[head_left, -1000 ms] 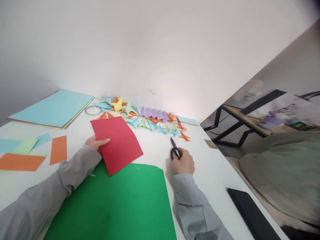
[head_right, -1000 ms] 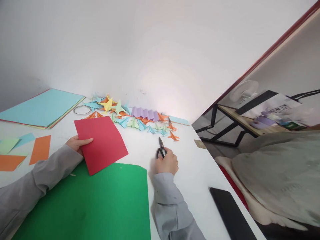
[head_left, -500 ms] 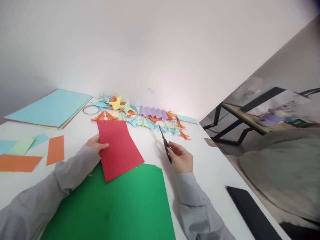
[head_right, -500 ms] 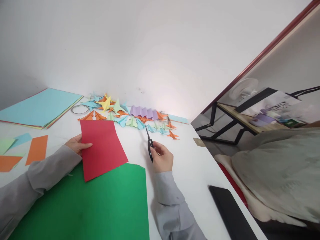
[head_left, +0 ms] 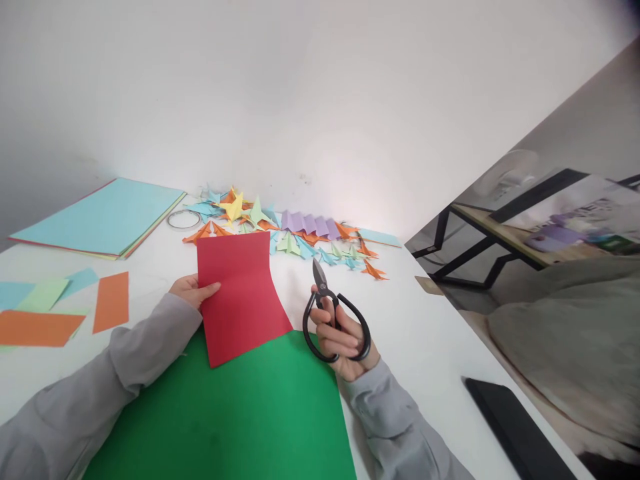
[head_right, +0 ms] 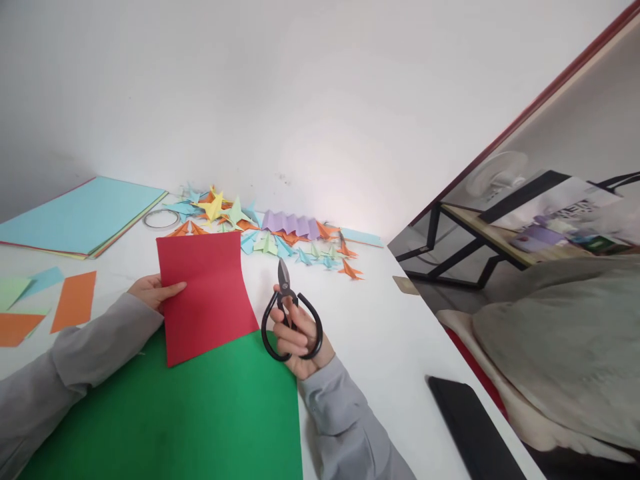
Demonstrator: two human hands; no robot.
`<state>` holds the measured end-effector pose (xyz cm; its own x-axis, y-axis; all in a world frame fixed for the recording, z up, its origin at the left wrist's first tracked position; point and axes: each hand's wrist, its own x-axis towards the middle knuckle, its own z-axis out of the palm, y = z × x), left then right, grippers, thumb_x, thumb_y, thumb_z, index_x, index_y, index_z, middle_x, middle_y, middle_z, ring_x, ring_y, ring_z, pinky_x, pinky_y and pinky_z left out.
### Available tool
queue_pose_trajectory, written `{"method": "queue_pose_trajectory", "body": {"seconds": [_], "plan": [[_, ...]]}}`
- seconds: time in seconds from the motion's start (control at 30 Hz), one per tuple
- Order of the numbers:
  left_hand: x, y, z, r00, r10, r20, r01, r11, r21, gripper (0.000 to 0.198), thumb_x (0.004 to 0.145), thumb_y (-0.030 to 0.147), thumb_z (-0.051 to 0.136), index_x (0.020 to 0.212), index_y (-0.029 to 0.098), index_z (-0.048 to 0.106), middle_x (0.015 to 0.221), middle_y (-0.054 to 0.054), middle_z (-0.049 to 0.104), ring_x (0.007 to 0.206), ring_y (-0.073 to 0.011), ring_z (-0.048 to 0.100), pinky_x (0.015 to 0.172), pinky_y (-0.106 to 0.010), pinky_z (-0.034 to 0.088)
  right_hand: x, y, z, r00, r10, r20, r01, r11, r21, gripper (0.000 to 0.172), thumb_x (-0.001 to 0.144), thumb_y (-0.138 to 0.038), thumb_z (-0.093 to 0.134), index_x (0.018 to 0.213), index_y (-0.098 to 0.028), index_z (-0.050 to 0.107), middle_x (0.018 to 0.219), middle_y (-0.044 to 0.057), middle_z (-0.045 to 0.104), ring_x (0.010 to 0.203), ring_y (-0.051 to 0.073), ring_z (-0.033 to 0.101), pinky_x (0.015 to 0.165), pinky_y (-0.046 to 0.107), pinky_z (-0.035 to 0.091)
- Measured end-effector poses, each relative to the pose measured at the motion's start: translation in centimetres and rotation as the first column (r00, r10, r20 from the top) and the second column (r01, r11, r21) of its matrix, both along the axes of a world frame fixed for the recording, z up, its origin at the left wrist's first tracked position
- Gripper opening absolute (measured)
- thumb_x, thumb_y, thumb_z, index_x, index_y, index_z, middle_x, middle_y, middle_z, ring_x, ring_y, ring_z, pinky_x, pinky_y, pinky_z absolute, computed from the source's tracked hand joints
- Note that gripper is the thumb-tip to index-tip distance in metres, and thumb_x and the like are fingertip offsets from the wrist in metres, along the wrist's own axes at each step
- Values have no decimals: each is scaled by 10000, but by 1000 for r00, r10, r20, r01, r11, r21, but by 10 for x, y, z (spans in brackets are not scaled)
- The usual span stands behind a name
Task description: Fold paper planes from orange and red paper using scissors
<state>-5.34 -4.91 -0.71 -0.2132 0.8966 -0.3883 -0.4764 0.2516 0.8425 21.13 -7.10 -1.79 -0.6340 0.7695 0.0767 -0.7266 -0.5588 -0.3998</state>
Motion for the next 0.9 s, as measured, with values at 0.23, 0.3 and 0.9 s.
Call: {"method": "queue_pose_trajectory", "body": {"seconds": [0.23, 0.3, 0.9], "plan": [[-12, 6, 8, 998, 61, 23, -60, 998, -14, 127, 669, -2, 674, 716, 115, 670, 619, -57, 708, 547, -192, 673, 535, -274, 587, -19, -8, 6, 966, -204, 161, 158, 953, 259, 469, 863, -616, 377, 1129, -292, 587, 600, -28, 635, 245, -7, 253, 239, 68, 259], [-14, 8, 8, 996, 77, 52, -76, 997, -32, 119, 690, 11, 663, 746, 117, 666, 638, -63, 711, 565, -204, 681, 545, -291, 592, -22, -14, 11, 939, -226, 260, 156, 952, 263, 554, 843, -680, 305, 1138, -284, 556, 586, -10, 628, 264, 22, 317, 254, 97, 286], [-14, 7, 29, 980, 139, 145, -111, 976, -185, 341, 874, 138, 501, 1213, 111, 527, 578, -38, 681, 454, -197, 648, 491, -299, 565, -29, -30, 3, 877, 60, 477, -156, 974, 163, 746, 854, -678, 261, 1361, -138, 352, 555, 1, 612, 308, 93, 465, 301, 183, 364]]}}
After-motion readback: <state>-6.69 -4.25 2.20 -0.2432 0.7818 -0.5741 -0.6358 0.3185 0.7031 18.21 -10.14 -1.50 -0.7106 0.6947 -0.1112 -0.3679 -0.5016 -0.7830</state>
